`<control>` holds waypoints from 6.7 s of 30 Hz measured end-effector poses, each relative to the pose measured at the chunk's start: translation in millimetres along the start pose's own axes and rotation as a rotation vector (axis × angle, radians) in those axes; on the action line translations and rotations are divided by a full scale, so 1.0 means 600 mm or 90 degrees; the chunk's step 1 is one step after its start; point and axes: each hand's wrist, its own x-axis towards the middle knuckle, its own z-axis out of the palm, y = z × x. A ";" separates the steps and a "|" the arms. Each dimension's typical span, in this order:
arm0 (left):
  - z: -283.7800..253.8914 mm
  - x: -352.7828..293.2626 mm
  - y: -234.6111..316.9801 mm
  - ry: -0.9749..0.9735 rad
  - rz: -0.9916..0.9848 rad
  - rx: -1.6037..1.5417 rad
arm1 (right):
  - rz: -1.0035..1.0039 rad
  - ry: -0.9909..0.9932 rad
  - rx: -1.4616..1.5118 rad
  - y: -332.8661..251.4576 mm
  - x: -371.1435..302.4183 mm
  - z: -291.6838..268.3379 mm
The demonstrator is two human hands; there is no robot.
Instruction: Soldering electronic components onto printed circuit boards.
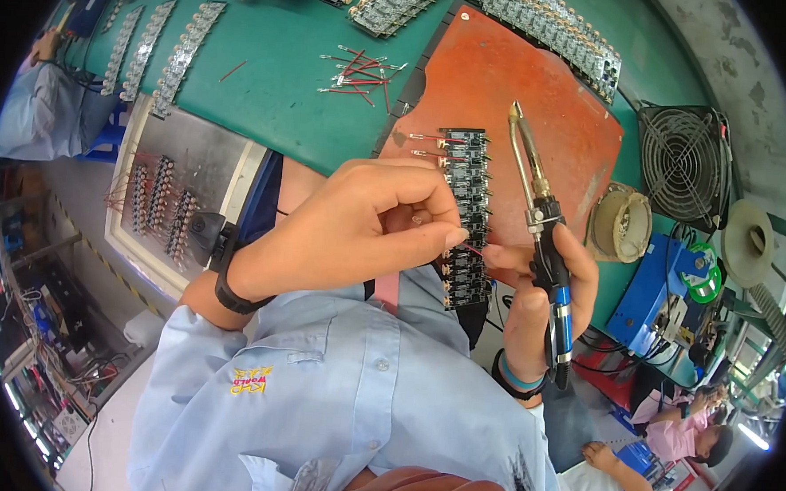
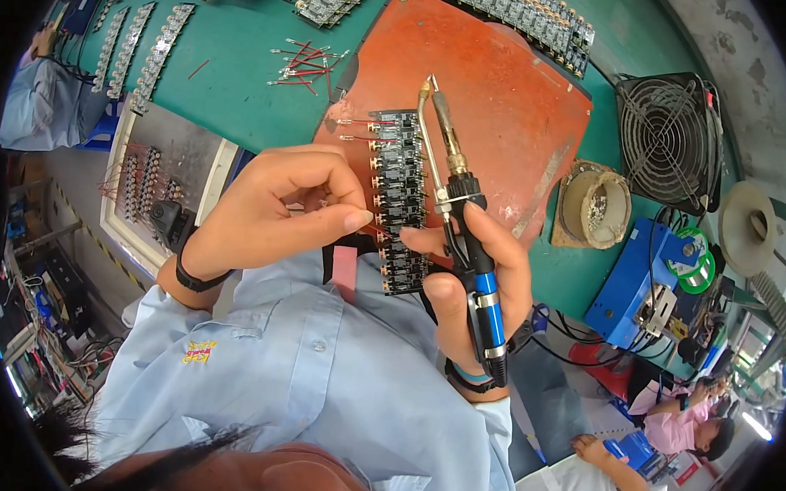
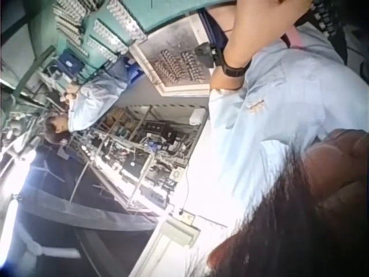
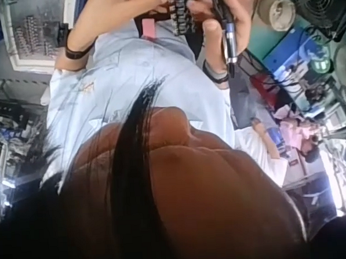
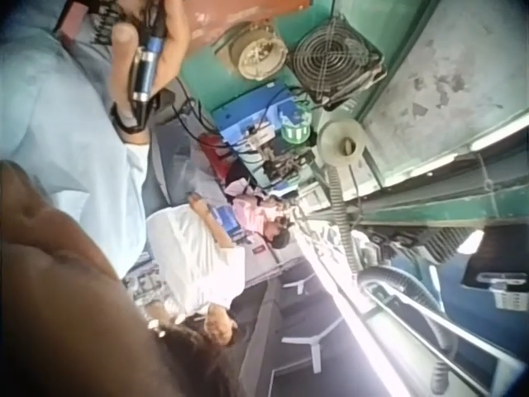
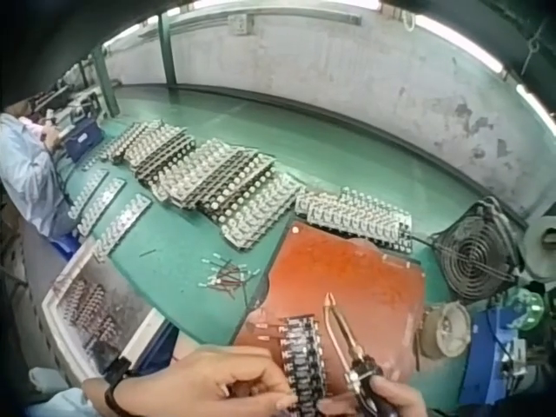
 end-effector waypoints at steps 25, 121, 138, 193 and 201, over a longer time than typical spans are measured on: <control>0.017 0.001 -0.006 0.007 0.108 0.147 | 0.064 -0.039 0.050 -0.004 0.023 0.007; 0.020 0.038 -0.057 0.254 0.142 0.493 | -0.147 -0.060 -0.153 0.027 -0.010 -0.091; 0.027 0.046 -0.054 0.258 0.177 0.574 | -0.164 -0.052 -0.152 0.026 -0.001 -0.092; -0.131 -0.028 -0.066 0.496 0.153 0.611 | -0.017 0.113 0.033 0.047 -0.079 0.023; -0.116 0.018 -0.101 0.436 0.165 0.669 | -0.002 0.080 0.026 0.031 -0.056 0.005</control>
